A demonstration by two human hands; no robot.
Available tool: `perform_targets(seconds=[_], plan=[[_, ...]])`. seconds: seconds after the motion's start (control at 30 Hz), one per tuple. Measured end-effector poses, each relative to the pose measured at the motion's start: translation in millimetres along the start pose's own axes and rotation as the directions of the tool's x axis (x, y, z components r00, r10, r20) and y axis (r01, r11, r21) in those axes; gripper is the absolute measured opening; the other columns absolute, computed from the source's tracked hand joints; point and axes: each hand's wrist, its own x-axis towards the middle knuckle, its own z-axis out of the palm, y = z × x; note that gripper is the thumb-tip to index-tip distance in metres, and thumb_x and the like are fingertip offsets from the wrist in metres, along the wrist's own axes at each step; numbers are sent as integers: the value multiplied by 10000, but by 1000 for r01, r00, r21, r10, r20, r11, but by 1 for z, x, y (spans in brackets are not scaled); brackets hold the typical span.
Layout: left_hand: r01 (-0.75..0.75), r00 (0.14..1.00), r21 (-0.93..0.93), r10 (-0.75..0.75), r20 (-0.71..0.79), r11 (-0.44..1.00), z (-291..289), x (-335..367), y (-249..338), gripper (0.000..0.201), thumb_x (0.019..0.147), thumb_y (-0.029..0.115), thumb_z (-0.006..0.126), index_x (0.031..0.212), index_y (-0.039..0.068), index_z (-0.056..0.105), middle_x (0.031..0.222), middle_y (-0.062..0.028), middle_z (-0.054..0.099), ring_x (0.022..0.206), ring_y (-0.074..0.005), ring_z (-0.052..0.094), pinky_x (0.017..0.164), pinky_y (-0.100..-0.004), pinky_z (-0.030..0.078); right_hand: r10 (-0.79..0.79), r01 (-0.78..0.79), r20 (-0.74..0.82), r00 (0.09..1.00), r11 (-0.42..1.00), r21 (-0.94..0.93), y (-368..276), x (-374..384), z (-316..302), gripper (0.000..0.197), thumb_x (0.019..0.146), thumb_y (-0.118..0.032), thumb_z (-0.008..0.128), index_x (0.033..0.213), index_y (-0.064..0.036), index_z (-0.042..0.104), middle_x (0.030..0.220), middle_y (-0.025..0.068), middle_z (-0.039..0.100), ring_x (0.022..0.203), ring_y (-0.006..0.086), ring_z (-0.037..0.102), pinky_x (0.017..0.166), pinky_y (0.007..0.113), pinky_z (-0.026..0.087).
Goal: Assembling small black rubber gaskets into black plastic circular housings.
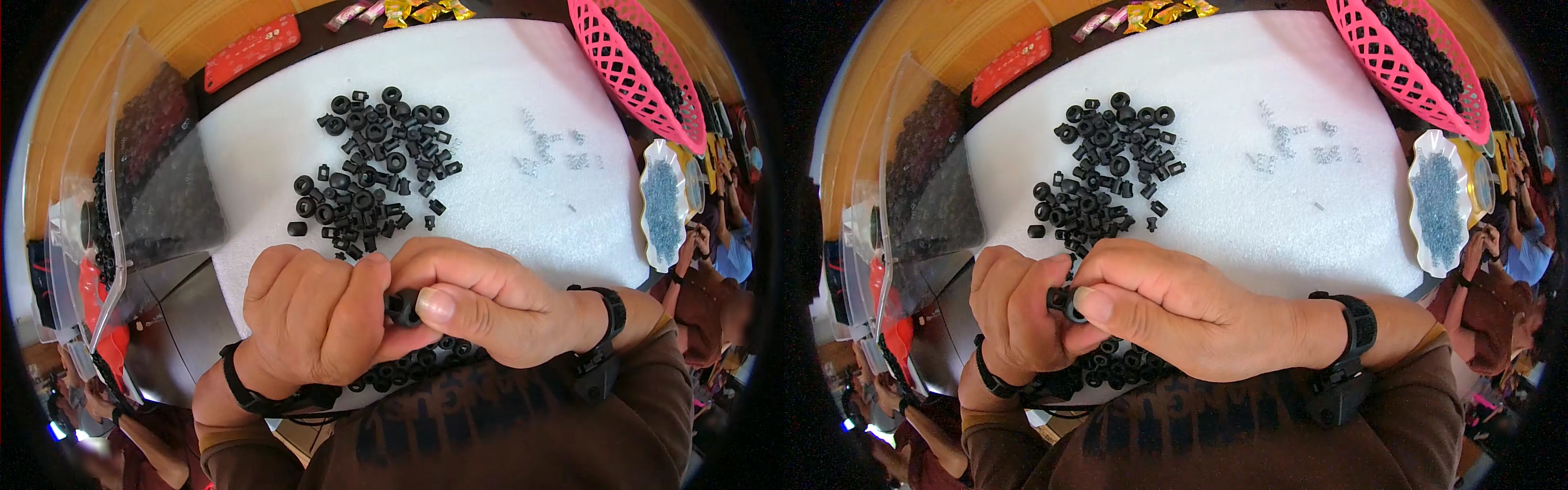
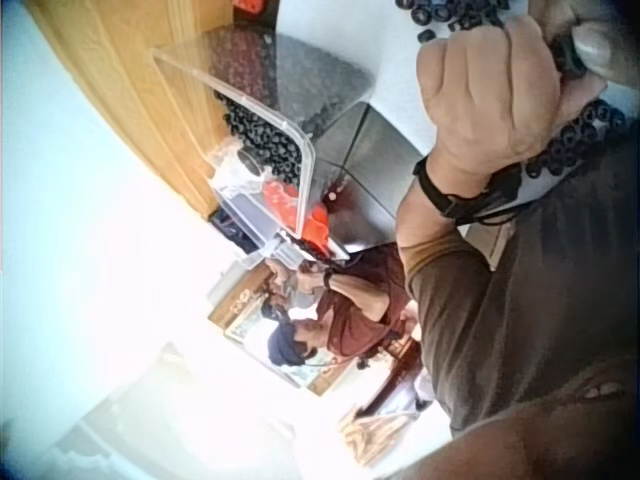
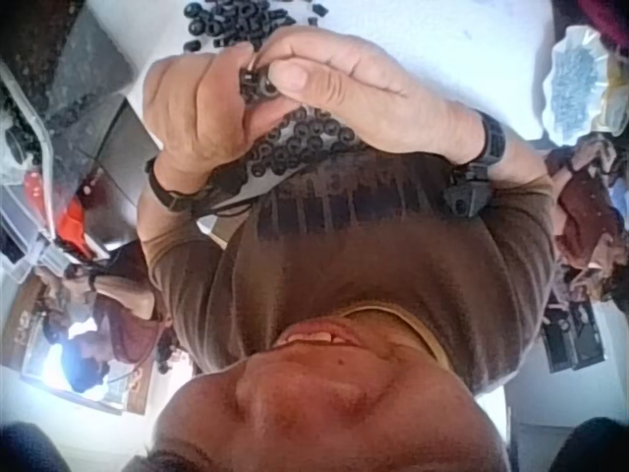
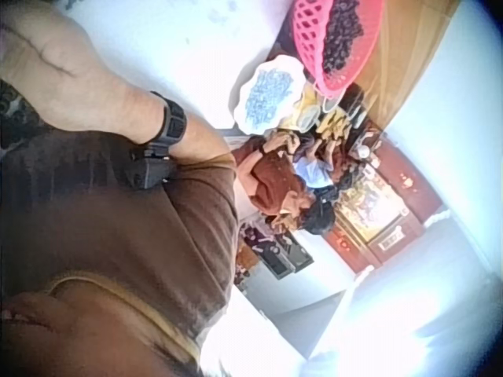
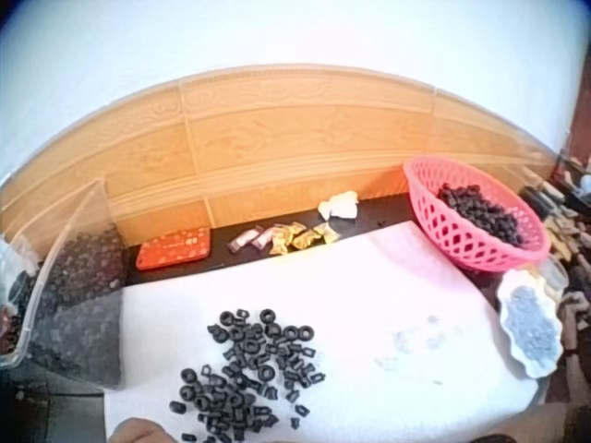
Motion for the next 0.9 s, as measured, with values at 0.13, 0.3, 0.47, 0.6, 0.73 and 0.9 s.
perform_targets(seconds=[0.13, 0.3, 0.47, 0.6, 0.73, 0.9], plan=[[-14, 1000, -15, 14, 20, 1000, 2, -1, 1, 452, 887, 405, 577, 979, -35, 529, 801, -102, 521, 572, -238, 475, 501, -360, 393, 5, -7, -24, 1000, 998, -66, 0, 0, -2, 264, 997, -220, 418, 949, 13, 530, 843, 87, 479, 767, 176, 477, 730, 288, 400], [-53, 998, 21, 53, -19, 998, 6, 1, 2, 436, 882, 358, 592, 986, -60, 529, 805, -118, 527, 586, -251, 487, 509, -378, 413, 73, -69, -94, 993, 997, 43, 3, -2, 3, 250, 988, -210, 437, 918, 8, 537, 816, 88, 475, 754, 182, 473, 713, 291, 397], [-52, 998, 27, 51, 48, 998, 2, 3, 2, 422, 890, 351, 572, 964, -63, 539, 788, -126, 528, 610, -264, 497, 528, -379, 427, 49, -47, -111, 993, 999, 23, 7, -2, 2, 254, 983, -211, 453, 888, 7, 543, 800, 68, 483, 743, 160, 473, 699, 280, 397], [-42, 996, 34, 39, 85, 999, -1, 5, 3, 415, 892, 360, 558, 939, -52, 550, 781, -123, 526, 599, -264, 492, 526, -376, 424, 119, -103, -89, 989, 981, 163, 4, -1, 1, 256, 970, -204, 493, 872, 15, 581, 780, 38, 513, 743, 110, 474, 688, 259, 395], [-24, 999, 17, 23, 50, 1000, 4, 7, 3, 382, 890, 359, 569, 877, -23, 556, 695, -74, 486, 524, -210, 459, 473, -326, 383, 62, -56, -85, 994, 996, 69, 5, -2, -2, 256, 958, -202, 525, 884, 28, 610, 781, 30, 539, 748, 87, 507, 675, 236, 410], [-59, 998, 37, 59, -21, 998, 11, 6, 1, 373, 901, 356, 580, 838, -11, 559, 616, -30, 455, 461, -154, 424, 424, -273, 350, 187, -154, -64, 980, 925, 346, 1, -4, -2, 233, 962, -153, 501, 957, 61, 592, 915, 79, 549, 844, 132, 568, 743, 256, 482]])
